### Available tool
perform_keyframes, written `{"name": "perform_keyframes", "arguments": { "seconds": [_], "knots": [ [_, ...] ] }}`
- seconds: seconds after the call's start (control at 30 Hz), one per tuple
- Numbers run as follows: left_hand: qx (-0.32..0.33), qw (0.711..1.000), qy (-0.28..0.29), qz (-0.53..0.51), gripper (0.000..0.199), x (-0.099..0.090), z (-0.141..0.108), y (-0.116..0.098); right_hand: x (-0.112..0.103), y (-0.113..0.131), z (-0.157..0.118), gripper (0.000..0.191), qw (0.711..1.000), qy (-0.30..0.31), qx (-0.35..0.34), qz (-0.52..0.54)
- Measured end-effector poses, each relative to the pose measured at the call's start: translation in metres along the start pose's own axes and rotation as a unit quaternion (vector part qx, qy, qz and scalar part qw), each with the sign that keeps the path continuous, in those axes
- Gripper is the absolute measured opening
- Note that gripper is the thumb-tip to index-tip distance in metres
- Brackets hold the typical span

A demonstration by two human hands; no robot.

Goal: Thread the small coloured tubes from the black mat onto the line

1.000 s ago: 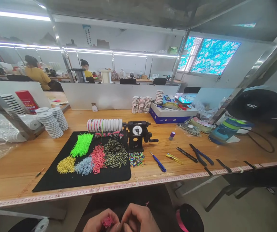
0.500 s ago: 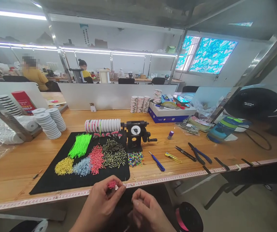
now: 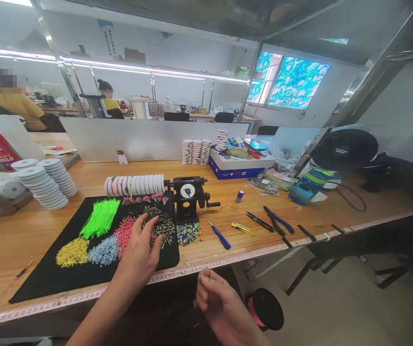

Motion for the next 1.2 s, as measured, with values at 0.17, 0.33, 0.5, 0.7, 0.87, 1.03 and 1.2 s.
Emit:
{"name": "perform_keyframes", "arguments": {
  "seconds": [0.17,0.33,0.5,0.7,0.87,1.03,1.2],
  "knots": [
    [-0.032,0.999,0.012,0.010,0.029,-0.060,-0.026,0.015,-0.004,0.013,-0.008,0.042,0.979,0.004,-0.077,-0.188],
    [-0.066,0.993,-0.029,0.096,0.025,-0.107,-0.040,0.077,-0.007,0.015,-0.007,0.045,0.961,0.007,-0.107,-0.254],
    [-0.001,0.992,-0.013,0.123,0.018,-0.094,-0.050,0.097,-0.007,-0.016,0.010,0.051,0.969,0.057,-0.032,-0.239],
    [0.097,0.985,-0.018,0.139,0.023,-0.071,-0.050,0.104,0.000,-0.028,0.010,0.055,0.966,0.085,0.007,-0.243],
    [0.125,0.975,-0.018,0.183,0.023,-0.060,-0.047,0.109,0.010,-0.030,0.002,0.054,0.965,0.120,0.016,-0.232],
    [0.123,0.967,-0.021,0.224,0.030,-0.055,-0.042,0.103,0.014,-0.029,-0.001,0.060,0.948,0.110,0.010,-0.297],
    [0.112,0.968,-0.024,0.223,0.033,-0.059,-0.037,0.095,0.018,-0.029,-0.005,0.048,0.947,0.105,-0.008,-0.302]
  ]
}}
Point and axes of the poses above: each hand's wrist, its own z-axis towards the middle knuckle, its own x-axis out of the palm, y = z × x, the point moved 5 cm from there along z, towards the middle knuckle, and after that the axes turned 9 degrees about -y, right-handed, at the moved point
